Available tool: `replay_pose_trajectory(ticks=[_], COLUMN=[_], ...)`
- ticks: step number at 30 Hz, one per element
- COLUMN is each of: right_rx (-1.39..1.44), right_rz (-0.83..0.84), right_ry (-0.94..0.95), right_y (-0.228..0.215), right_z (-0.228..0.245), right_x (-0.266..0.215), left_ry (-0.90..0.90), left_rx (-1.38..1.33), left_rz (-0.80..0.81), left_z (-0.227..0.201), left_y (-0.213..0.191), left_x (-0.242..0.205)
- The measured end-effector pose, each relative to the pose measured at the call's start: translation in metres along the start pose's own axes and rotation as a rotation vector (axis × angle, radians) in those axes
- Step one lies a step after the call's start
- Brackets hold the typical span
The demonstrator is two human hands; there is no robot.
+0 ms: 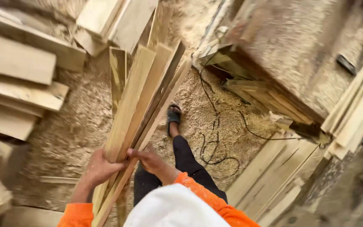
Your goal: Sorting and organizing thin wooden strips in a woodworking area.
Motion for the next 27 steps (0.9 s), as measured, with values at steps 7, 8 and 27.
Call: replay_pose_trajectory(ticks=[7, 8, 27], right_rx=[-0.665, -0.65, -0.884], right_rz=[0.038, 0.027, -0.351], right_ry=[-0.578, -0.599, -0.803], right_y=[0.095, 0.108, -0.061], right_z=[0.181, 0.214, 0.538], right_x=[-0.042, -0.053, -0.085], left_ry=[0.498, 0.507, 0.437], left_rx=[-0.182, -0.16, -0.393], left_rz=[0.053, 0.067, 0.081], left_z=[-0.2, -0.231, -0.449], left_y=[-0.005, 0.002, 0.282], left_x=[-0.044, -0.042, 0.141])
Point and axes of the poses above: each hand's wrist, its own x-axis towards the middle knuckle, its own y-axis out of the palm, z = x × y, the point moved 1 cm from there along x, towards the middle knuckle, and after that the axes turned 9 degrees about x, right-handed, at the moved point
